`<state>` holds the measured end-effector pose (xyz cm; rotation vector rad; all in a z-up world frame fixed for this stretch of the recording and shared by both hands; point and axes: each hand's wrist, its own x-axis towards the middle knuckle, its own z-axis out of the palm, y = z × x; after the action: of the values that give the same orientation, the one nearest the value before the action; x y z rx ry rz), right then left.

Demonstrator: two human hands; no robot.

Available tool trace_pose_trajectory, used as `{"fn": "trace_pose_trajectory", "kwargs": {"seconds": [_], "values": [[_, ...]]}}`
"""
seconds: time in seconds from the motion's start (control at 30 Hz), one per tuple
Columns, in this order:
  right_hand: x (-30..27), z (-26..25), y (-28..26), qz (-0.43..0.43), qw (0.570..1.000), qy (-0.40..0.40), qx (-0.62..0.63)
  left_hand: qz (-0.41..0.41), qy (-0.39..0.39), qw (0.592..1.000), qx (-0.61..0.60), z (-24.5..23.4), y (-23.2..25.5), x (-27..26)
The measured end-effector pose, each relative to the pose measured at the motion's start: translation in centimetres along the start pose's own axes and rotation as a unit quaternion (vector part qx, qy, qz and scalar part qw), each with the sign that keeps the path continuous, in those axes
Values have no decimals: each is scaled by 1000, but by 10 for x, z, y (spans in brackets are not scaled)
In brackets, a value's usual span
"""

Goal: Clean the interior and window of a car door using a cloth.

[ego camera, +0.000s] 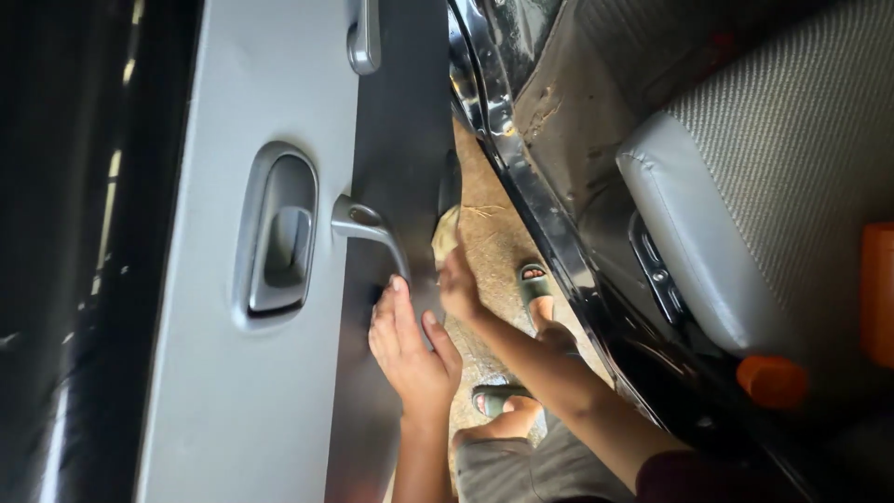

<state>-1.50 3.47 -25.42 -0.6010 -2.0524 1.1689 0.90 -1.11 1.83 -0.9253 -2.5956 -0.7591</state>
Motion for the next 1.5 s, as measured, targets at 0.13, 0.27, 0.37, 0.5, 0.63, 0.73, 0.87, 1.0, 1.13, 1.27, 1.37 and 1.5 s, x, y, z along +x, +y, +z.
{"fn": "trace_pose_trajectory", "kwargs": {"seconds": [0.13,0.27,0.37,0.5,0.63,0.73,0.87,1.0,1.13,1.27,1.37,1.5], "values": [[93,40,128,128,985,72,95,15,8,1000,5,6,-7,0],[126,102,293,204,824,14,528,26,39,999,12,18,-10,-4],[79,155,362,217,678,-41,701,31,51,998,22,24,-11,-4],[-127,233,395,248,897,-64,361,40,39,998,25,23,-18,-7],[-168,139,191,370,923,-68,84,36,19,999,19,18,-17,-9],[-142,145,203,324,943,-6,70,9,-4,999,-36,3,-15,-21],[-141,174,231,319,914,36,247,-62,0,984,-167,-15,-24,-82],[-274,193,195,320,909,-221,-152,-113,-51,973,-195,-34,-41,-167],[-305,112,60,441,885,-102,108,-142,-137,960,-201,-42,-63,-257],[-245,133,178,358,875,58,320,-227,-202,928,-216,-46,-89,-315],[-168,136,180,401,893,85,184,-307,-216,899,-226,-37,-111,-351],[-173,124,85,501,862,-13,72,-429,-181,834,-297,-36,-161,-408]]}}
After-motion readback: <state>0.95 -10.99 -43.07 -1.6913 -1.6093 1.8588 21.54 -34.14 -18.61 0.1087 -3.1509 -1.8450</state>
